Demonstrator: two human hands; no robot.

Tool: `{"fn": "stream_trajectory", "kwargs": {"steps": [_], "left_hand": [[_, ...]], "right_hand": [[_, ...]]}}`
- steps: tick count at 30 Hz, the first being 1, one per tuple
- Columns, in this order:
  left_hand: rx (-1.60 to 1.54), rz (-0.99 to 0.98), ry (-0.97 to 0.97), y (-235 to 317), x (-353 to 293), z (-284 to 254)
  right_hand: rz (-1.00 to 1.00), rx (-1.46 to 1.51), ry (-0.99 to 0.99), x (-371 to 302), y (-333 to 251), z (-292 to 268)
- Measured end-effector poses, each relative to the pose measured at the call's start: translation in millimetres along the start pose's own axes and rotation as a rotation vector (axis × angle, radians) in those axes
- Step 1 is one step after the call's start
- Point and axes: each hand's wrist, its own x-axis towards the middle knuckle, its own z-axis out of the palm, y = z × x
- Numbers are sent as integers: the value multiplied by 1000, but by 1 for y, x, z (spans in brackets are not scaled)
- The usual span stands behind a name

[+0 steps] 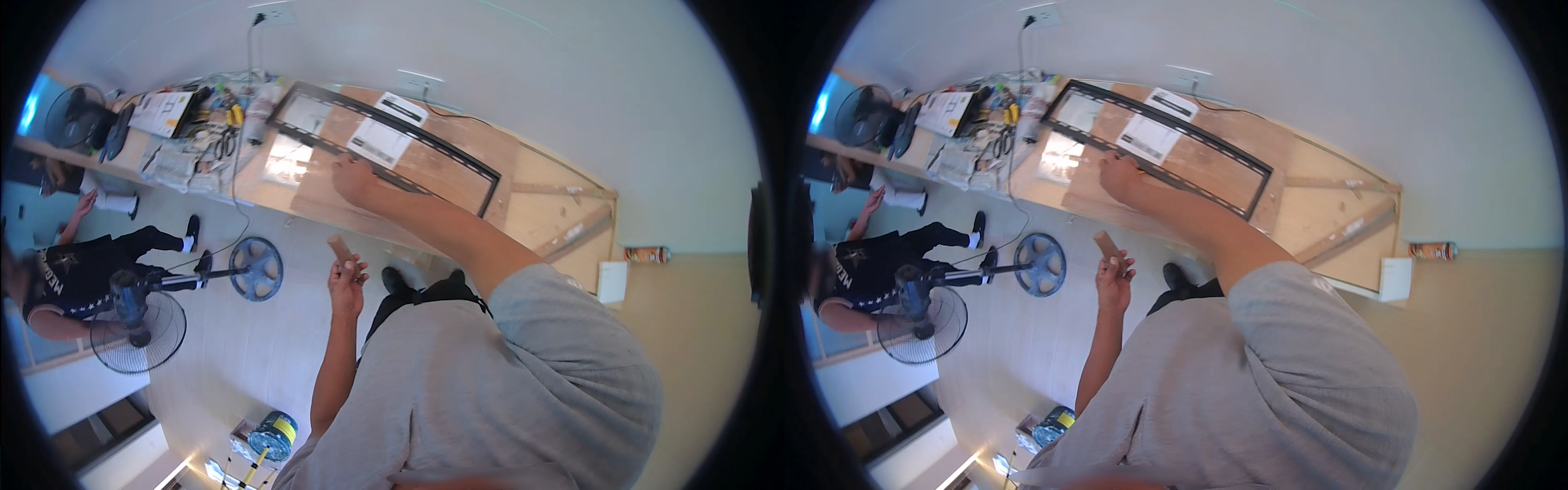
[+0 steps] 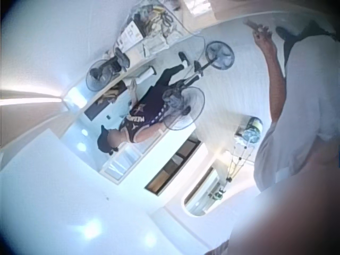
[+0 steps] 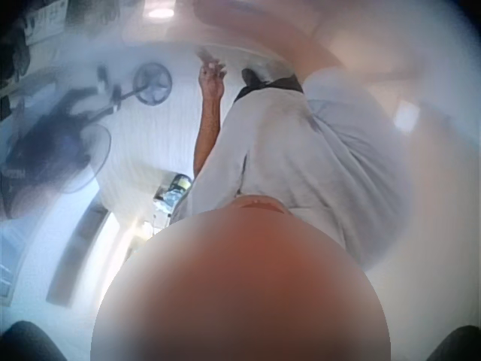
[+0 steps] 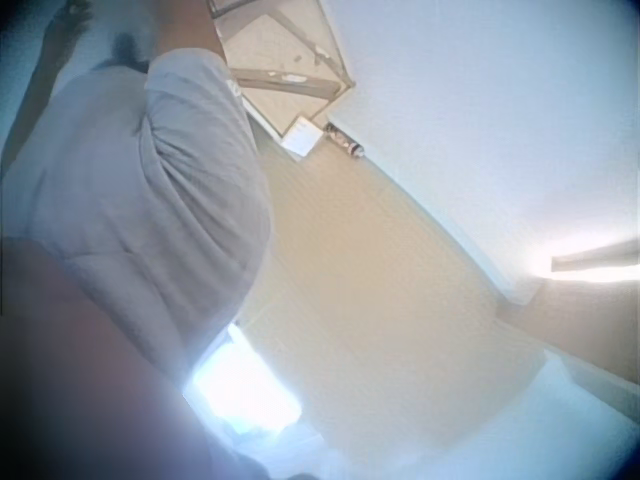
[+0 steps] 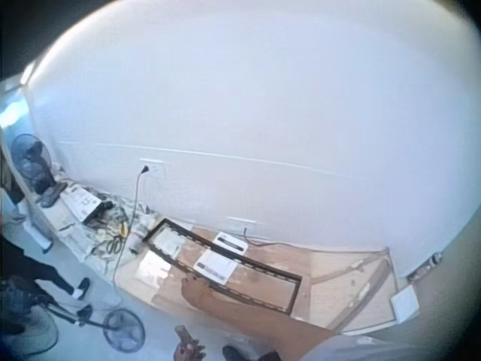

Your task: The person handles a white box and wooden slats on a workbench, aligning and positioning the pieces while interacting with others. They repeatedly pick up and place the slats and box, appearing to prepare for assembly.

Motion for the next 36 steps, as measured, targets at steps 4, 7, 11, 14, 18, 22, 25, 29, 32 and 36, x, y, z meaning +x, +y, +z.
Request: {"fn": "stream_trajectory", "kwargs": {"steps": [4, 7, 11, 14, 18, 22, 25, 29, 32, 36], "left_hand": [[39, -5, 13, 3, -6, 5], [33, -5, -5, 5, -13, 12], [157, -42, -61, 10, -21, 29], [260, -85, -198, 12, -26, 54], [466, -147, -426, -6, -33, 115], [855, -153, -570, -52, -30, 196], [1142, 89, -689, -108, -26, 256], [1427, 419, -581, -190, -22, 316], [1534, 498, -488, -238, -16, 338], [1680, 585, -377, -277, -8, 336]], "right_hand": [[52, 157, 85, -2, 4, -32], [69, 246, 140, -19, 12, -82], [309, 504, 124, -65, 38, -134], [537, 571, 196, -135, 98, -129], [1010, 1044, -22, -273, 226, -94], [1517, 1180, 179, -382, 294, -48], [1643, 1097, 106, -421, 314, -19], [1568, 1040, -120, -444, 325, -14], [1513, 820, -151, -445, 323, -16], [1493, 657, -106, -439, 317, 4]]}}
